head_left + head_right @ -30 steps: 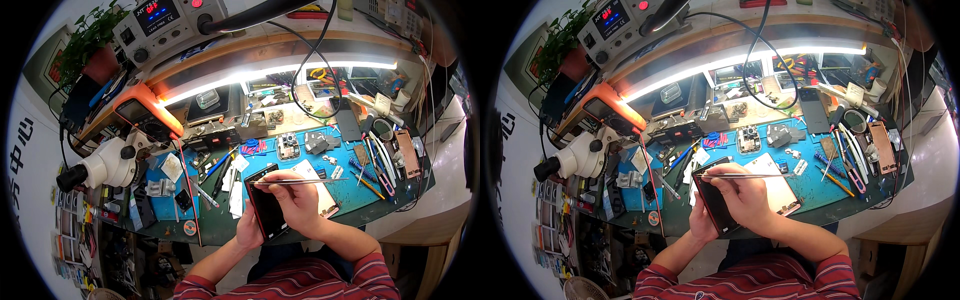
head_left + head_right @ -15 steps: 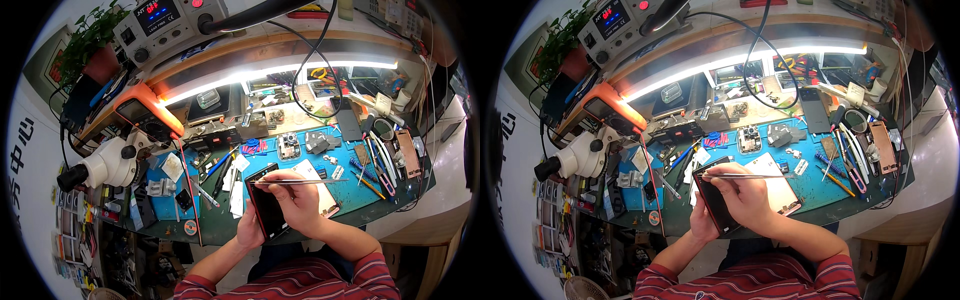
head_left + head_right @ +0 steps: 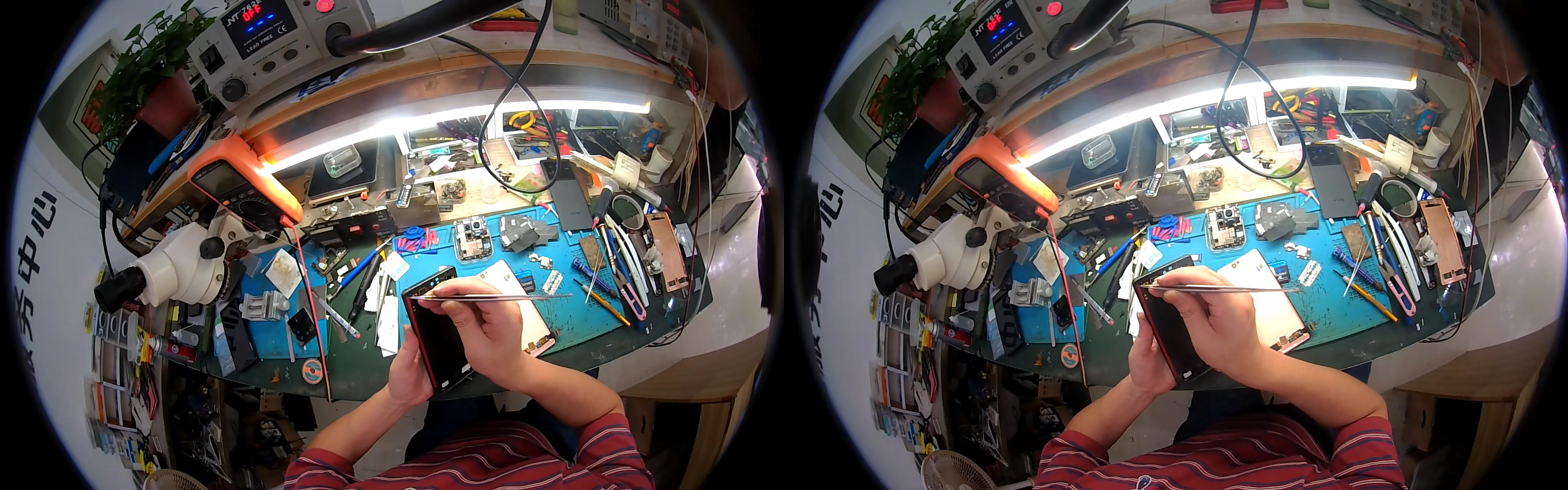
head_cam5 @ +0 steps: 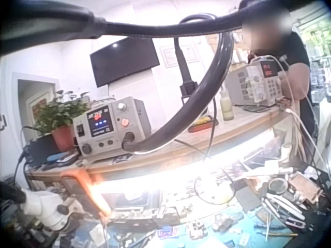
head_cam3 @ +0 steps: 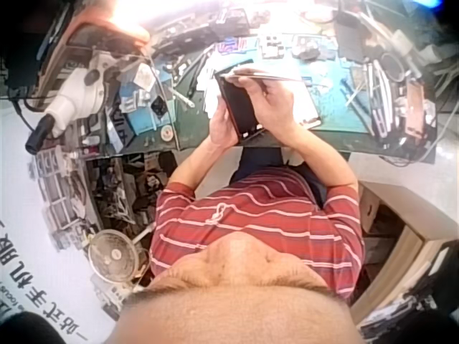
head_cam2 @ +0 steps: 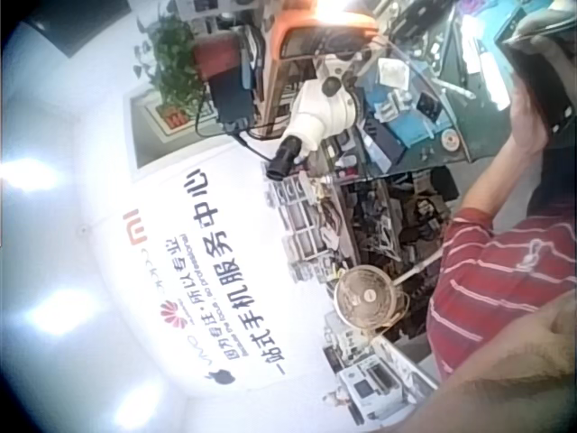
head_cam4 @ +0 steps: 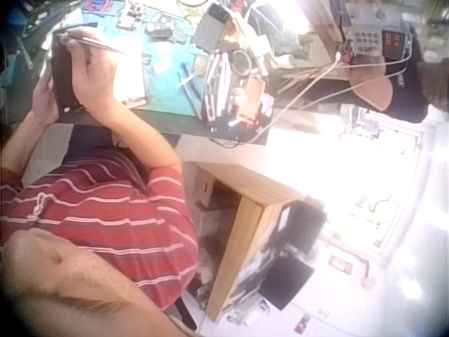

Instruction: The person removes a protective film from a rose-gold smartphone back cover, then uses tweezers to adjust internal components on a disassembled phone chassis. The person aligns and attaches the back cover to the chassis, then inspects the assembled device.

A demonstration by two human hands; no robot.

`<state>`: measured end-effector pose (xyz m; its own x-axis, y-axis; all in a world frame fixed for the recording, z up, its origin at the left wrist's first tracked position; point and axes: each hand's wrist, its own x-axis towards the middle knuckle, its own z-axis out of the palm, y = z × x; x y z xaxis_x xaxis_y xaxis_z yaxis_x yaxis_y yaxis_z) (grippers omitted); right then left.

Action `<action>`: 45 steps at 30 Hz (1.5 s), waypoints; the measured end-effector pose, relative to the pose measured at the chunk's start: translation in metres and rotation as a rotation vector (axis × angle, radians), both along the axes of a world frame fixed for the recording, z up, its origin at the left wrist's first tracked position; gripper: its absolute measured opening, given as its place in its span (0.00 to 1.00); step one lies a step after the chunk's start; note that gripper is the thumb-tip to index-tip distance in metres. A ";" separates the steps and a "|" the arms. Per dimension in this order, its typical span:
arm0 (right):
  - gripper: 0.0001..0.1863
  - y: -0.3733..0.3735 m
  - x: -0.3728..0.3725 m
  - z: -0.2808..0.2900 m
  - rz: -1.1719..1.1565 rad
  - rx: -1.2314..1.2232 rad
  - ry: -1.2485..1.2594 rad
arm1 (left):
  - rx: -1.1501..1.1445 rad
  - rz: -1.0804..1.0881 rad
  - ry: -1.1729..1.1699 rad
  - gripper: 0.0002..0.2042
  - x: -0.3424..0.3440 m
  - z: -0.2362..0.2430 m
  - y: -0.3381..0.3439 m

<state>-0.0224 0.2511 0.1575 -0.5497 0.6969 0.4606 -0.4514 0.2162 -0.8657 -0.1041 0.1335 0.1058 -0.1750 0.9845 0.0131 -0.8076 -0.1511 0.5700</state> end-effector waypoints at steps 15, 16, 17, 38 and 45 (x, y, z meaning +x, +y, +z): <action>0.07 -0.001 0.001 0.001 0.002 -0.039 0.016 | -0.051 0.027 0.045 0.36 0.001 0.003 0.000; 0.07 -0.001 0.001 0.001 0.004 -0.037 0.020 | -0.055 0.035 0.046 0.36 0.002 0.003 0.000; 0.07 -0.001 0.001 0.002 0.007 -0.035 0.024 | -0.080 0.044 0.071 0.36 0.002 0.004 0.001; 0.07 0.000 0.000 -0.001 -0.001 -0.021 0.018 | -0.135 0.071 0.127 0.35 0.003 0.006 0.000; 0.07 0.000 0.000 0.000 -0.031 0.032 0.006 | -0.133 0.074 0.144 0.35 0.003 0.008 0.001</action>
